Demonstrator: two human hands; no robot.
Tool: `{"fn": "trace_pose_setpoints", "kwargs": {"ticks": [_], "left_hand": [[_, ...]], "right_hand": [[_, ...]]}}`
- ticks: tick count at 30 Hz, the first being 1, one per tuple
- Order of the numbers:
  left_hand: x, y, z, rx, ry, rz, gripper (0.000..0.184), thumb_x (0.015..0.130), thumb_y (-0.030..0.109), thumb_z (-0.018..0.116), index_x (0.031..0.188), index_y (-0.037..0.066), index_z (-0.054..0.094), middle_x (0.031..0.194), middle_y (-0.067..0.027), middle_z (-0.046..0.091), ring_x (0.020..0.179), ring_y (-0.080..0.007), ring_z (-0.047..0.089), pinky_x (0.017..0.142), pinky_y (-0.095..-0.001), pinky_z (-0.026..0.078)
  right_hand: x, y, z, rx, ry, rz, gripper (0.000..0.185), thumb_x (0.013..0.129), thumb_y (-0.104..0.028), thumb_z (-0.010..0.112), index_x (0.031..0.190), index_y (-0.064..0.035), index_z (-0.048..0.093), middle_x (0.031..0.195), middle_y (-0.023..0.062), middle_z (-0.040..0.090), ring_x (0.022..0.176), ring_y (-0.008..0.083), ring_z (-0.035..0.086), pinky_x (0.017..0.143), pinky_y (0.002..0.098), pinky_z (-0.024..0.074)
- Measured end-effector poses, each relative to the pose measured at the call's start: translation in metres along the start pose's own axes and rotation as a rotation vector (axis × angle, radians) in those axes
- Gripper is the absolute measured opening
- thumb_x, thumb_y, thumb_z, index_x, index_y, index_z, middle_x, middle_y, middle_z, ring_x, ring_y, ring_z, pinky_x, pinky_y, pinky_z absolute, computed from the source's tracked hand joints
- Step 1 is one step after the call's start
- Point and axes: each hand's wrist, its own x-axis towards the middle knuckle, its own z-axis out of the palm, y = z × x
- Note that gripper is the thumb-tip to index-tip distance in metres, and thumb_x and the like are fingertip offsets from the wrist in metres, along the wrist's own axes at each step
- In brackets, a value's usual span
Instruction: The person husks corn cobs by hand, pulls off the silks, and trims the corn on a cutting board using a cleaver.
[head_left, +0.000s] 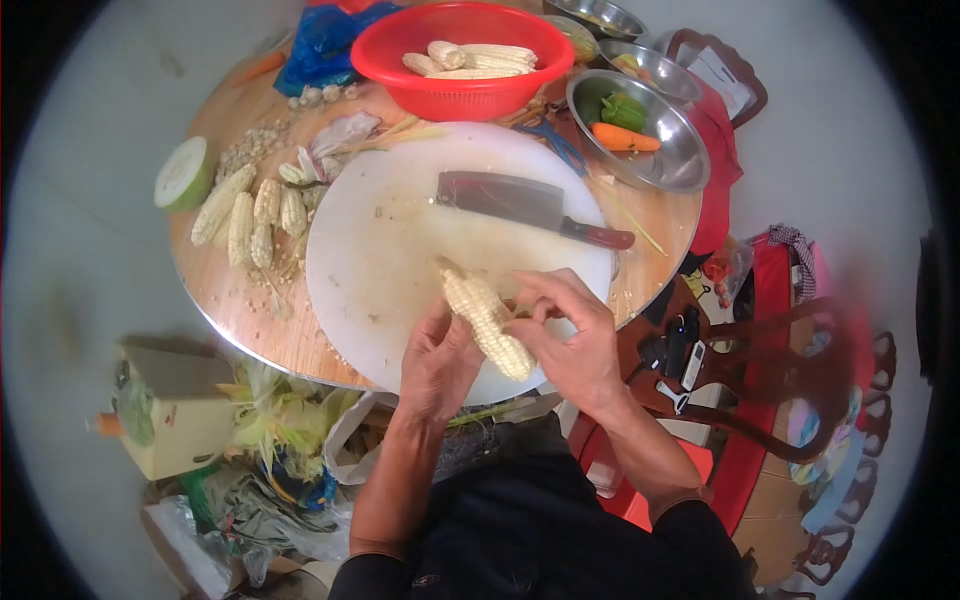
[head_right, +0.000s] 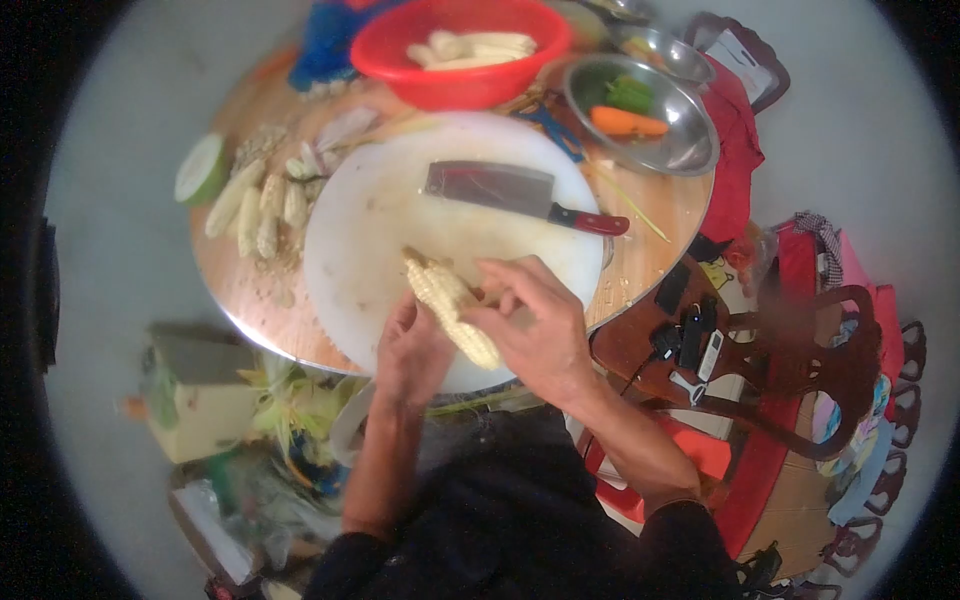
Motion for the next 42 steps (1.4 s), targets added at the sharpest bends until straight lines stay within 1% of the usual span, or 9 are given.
{"fn": "trace_pose_setpoints", "kwargs": {"ticks": [8,13,17,19,23,32,34,39,42], "left_hand": [[-0.006,0.003,0.000,0.118,0.040,0.007,0.046,0.104,0.019,0.061,0.144,-0.001,0.052,0.138,-0.0090,0.060,0.132,-0.0231,0.054,0.116,-0.0429,0.037],[-0.005,0.006,0.007,0.038,0.036,-0.029,0.054,0.103,0.027,0.061,0.147,-0.001,0.046,0.134,-0.0141,0.061,0.124,-0.0279,0.060,0.114,-0.0476,0.042],[-0.001,0.000,0.002,0.007,0.029,-0.039,0.048,0.106,0.023,0.058,0.146,-0.001,0.047,0.131,-0.0121,0.064,0.123,-0.0270,0.061,0.108,-0.0437,0.048],[-0.001,-0.005,0.001,0.045,0.068,-0.015,0.047,0.107,0.024,0.056,0.146,0.000,0.047,0.133,-0.0130,0.063,0.123,-0.0280,0.061,0.108,-0.0441,0.048],[-0.004,-0.001,0.009,0.117,0.104,0.010,0.045,0.108,0.023,0.053,0.146,0.001,0.047,0.134,-0.0142,0.062,0.122,-0.0290,0.062,0.106,-0.0456,0.049],[-0.004,0.008,-0.002,-0.038,0.079,-0.051,0.053,0.108,0.030,0.050,0.149,-0.002,0.039,0.133,-0.0144,0.059,0.120,-0.0282,0.060,0.105,-0.0463,0.049],[-0.001,0.004,-0.004,-0.118,0.111,-0.030,0.052,0.108,0.027,0.052,0.149,-0.002,0.040,0.134,-0.0133,0.058,0.121,-0.0263,0.060,0.105,-0.0445,0.049],[-0.003,0.004,0.005,0.038,0.171,0.000,0.052,0.106,0.024,0.057,0.149,-0.001,0.042,0.133,-0.0128,0.059,0.122,-0.0243,0.060,0.105,-0.0430,0.049],[-0.005,0.006,0.002,0.011,0.175,-0.016,0.051,0.107,0.025,0.054,0.148,-0.002,0.041,0.128,-0.0142,0.061,0.119,-0.0261,0.061,0.109,-0.0443,0.047]], "right_hand": [[0.000,0.012,0.022,0.062,0.056,-0.093,0.015,0.085,0.001,0.076,0.101,0.0011,0.073,0.090,0.0096,0.067,0.080,0.0153,0.065,0.070,0.0276,0.0511],[0.008,0.052,0.012,0.007,0.110,0.168,0.009,0.091,0.000,0.069,0.099,0.0019,0.073,0.089,0.0098,0.068,0.081,0.0145,0.065,0.071,0.0286,0.0518],[0.005,0.033,0.005,0.075,0.061,0.190,0.009,0.092,0.000,0.068,0.099,0.0023,0.073,0.090,0.0100,0.068,0.081,0.0148,0.065,0.071,0.0279,0.0517],[0.007,0.010,0.013,0.062,0.007,0.014,0.009,0.093,-0.001,0.067,0.098,0.0034,0.072,0.091,0.0096,0.068,0.080,0.0147,0.064,0.071,0.0270,0.0513],[0.012,0.010,0.023,0.096,0.045,-0.051,0.009,0.093,-0.002,0.068,0.098,0.0046,0.072,0.090,0.0088,0.067,0.077,0.0145,0.063,0.070,0.0264,0.0508],[0.004,0.034,0.016,0.048,0.027,0.327,0.007,0.091,-0.004,0.073,0.095,0.0019,0.072,0.089,0.0064,0.067,0.075,0.0116,0.062,0.067,0.0256,0.0500],[-0.005,0.016,0.020,0.081,-0.030,0.023,0.010,0.087,-0.002,0.077,0.096,0.0014,0.072,0.090,0.0065,0.067,0.074,0.0118,0.062,0.067,0.0261,0.0502],[-0.014,0.029,0.030,0.049,0.032,-0.048,0.011,0.086,-0.003,0.078,0.096,0.0001,0.072,0.088,0.0068,0.067,0.073,0.0117,0.061,0.067,0.0266,0.0504],[-0.010,0.049,0.024,0.026,0.091,0.112,0.007,0.090,-0.005,0.072,0.096,0.0002,0.072,0.089,0.0069,0.068,0.071,0.0120,0.061,0.069,0.0272,0.0506]]}}
